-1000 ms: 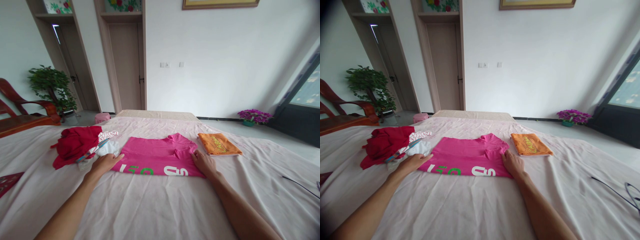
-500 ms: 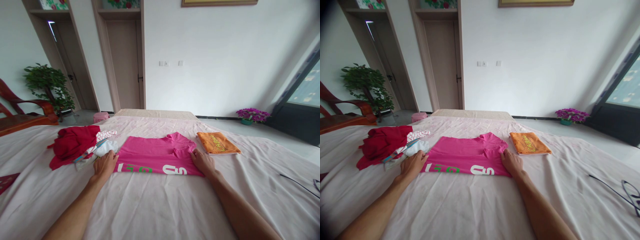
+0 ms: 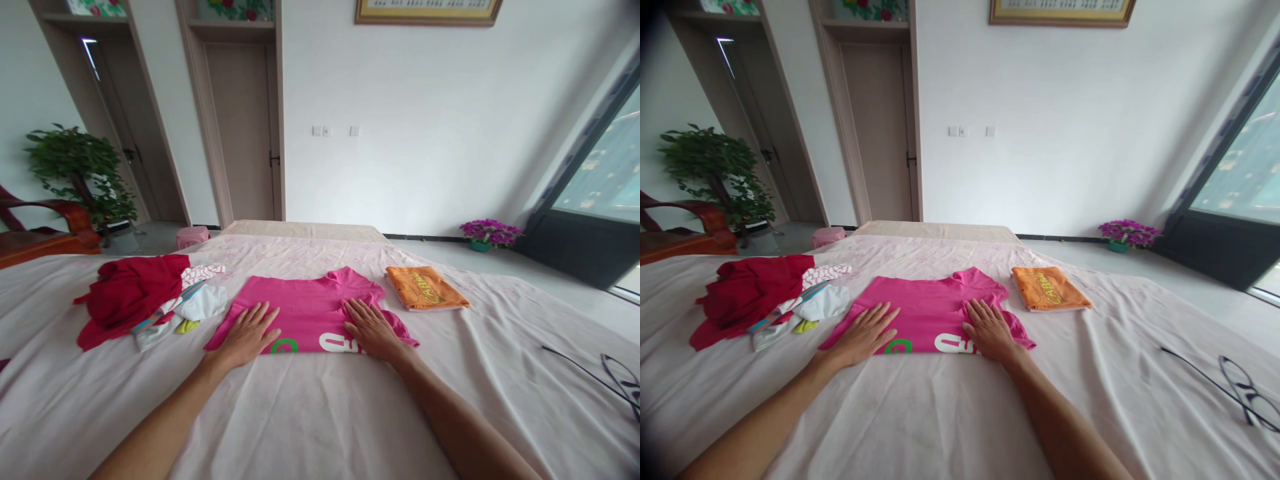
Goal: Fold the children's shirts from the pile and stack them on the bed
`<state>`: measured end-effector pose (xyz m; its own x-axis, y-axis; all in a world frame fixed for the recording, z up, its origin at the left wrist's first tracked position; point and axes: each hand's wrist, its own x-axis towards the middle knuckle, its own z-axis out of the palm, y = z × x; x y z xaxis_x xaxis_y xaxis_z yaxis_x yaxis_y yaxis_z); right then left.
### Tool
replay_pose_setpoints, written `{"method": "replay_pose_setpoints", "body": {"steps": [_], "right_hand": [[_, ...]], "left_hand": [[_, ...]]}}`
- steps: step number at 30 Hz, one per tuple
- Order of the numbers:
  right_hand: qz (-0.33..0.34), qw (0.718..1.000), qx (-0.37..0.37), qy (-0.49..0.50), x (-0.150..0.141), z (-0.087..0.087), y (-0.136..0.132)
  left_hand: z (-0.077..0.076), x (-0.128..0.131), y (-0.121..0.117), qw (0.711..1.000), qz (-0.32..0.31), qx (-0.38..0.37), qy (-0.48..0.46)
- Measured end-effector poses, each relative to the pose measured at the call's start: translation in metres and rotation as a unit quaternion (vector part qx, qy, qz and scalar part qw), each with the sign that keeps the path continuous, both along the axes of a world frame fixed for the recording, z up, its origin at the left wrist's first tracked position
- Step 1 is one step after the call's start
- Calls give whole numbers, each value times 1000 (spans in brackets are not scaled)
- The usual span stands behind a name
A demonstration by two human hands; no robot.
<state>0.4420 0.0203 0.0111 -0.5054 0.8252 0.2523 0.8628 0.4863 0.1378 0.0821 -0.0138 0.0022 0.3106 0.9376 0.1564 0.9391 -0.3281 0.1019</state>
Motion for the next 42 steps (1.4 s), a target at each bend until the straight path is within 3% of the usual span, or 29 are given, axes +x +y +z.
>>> {"method": "replay_pose_setpoints", "body": {"steps": [5, 10, 15, 20, 25, 35, 42], "right_hand": [[-73, 997, -36, -9, 17, -4, 10], [-69, 993, -89, 42, 18, 24, 19], [-165, 973, -108, 120, 18, 48, 59], [-208, 963, -110, 132, 14, 46, 112], [-238, 956, -115, 126, 8, 35, 146], [-273, 942, -140, 135, 7, 24, 173], [-244, 939, -143, 197, 11, 39, 163]], "left_hand": [[-4, -23, 14, 994, 103, 10, 38], [-8, -30, 32, 983, 163, 64, 50], [5, -37, 69, 983, 166, 77, 6], [17, -35, 116, 983, 171, 56, -30], [15, -33, 142, 985, 169, 12, -41], [6, -60, 171, 985, 161, -46, -45], [20, -54, 153, 984, 167, -5, -64]]}}
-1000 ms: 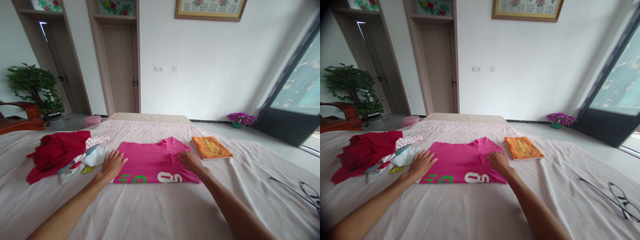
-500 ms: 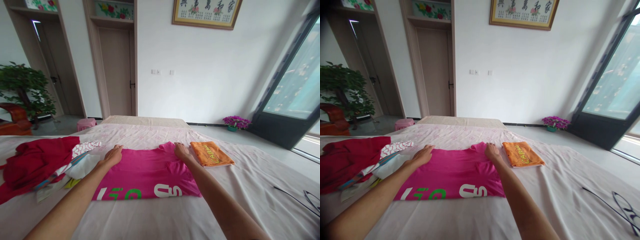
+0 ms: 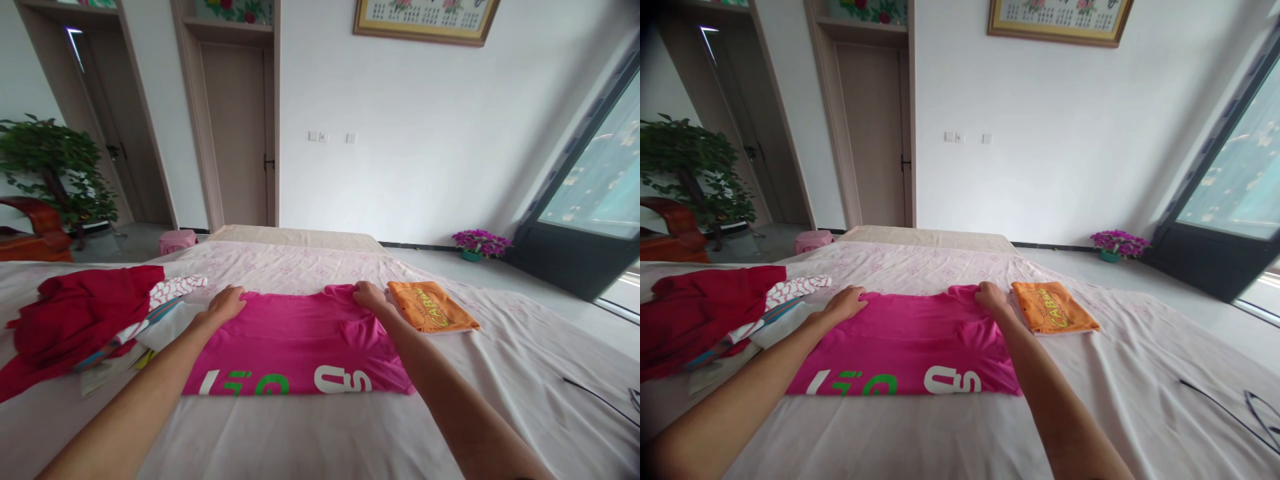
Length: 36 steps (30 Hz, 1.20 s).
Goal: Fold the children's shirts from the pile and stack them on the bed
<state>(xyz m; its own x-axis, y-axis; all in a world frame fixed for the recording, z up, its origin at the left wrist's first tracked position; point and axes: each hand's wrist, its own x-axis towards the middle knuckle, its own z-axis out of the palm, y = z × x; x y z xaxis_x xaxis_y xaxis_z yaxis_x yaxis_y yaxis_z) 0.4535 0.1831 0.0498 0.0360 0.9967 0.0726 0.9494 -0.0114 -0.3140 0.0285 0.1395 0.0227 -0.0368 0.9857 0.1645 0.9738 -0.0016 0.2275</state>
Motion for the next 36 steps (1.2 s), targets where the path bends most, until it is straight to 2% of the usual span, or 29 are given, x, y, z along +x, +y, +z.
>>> {"method": "replay_pose_setpoints", "body": {"steps": [4, 8, 12, 15, 17, 20, 22, 25, 29, 32, 36], "right_hand": [[29, 997, 46, 56, 9, 21, -18], [79, 981, 89, 150, 24, 33, -52], [161, 928, 119, 314, 35, 26, -100], [183, 934, 50, 302, 37, 17, -129], [169, 944, 17, 284, 38, 13, -142], [131, 928, 41, 346, 41, 10, -152], [132, 915, 36, 379, 44, 6, -158], [155, 936, -3, 317, 48, -1, -166], [202, 961, 39, 183, 49, -7, -176], [263, 954, 66, 131, 46, -4, -180], [292, 936, 56, 187, 47, 5, -183]], "left_hand": [[15, 4, -25, 999, 0, 35, -20], [24, 0, -60, 995, -9, 66, -80], [18, -9, -101, 983, -76, 112, -122], [10, -14, -124, 981, -106, 92, -132], [7, -16, -132, 981, -106, 87, -137], [7, -20, -138, 981, -91, 97, -141], [8, -22, -141, 982, -85, 91, -142], [6, -23, -146, 987, -85, 64, -118], [7, -18, -157, 992, -93, 82, -23], [10, -14, -163, 980, -125, 151, 39], [10, -14, -168, 969, -176, 162, 60]]}}
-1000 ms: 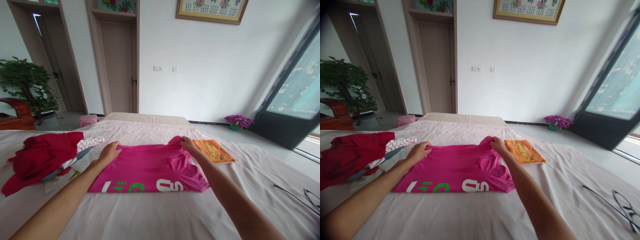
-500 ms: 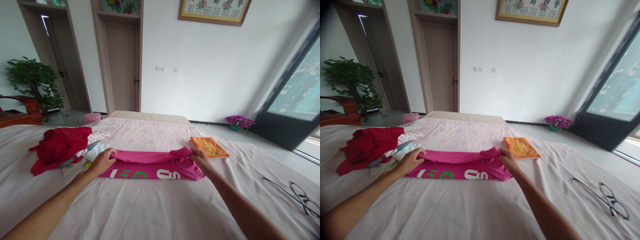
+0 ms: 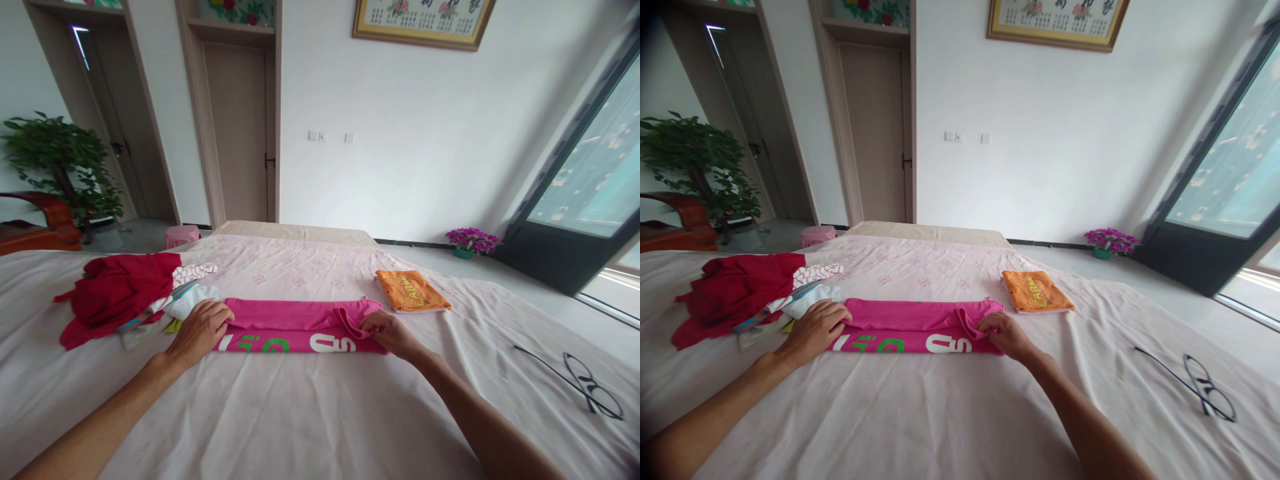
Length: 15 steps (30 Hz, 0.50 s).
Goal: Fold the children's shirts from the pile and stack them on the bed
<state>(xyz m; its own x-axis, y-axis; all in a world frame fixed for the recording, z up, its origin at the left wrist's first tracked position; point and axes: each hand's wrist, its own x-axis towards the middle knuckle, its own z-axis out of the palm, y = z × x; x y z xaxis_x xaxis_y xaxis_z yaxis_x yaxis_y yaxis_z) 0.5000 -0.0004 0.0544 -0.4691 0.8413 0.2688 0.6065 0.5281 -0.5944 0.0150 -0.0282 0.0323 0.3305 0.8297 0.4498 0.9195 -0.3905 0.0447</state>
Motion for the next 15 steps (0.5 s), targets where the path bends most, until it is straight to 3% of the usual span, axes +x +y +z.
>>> {"method": "replay_pose_setpoints", "body": {"steps": [3, 9, 15], "right_hand": [[-13, 999, -23, 44, 8, 1, -1], [-28, 999, -25, 34, 25, -12, 3], [-61, 998, 27, 7, 30, -14, 10]], "left_hand": [[-5, -2, -1, 1000, 6, -22, -19], [-11, -2, -3, 999, 12, -28, -21], [-9, 1, -1, 998, 53, -31, -13]]}}
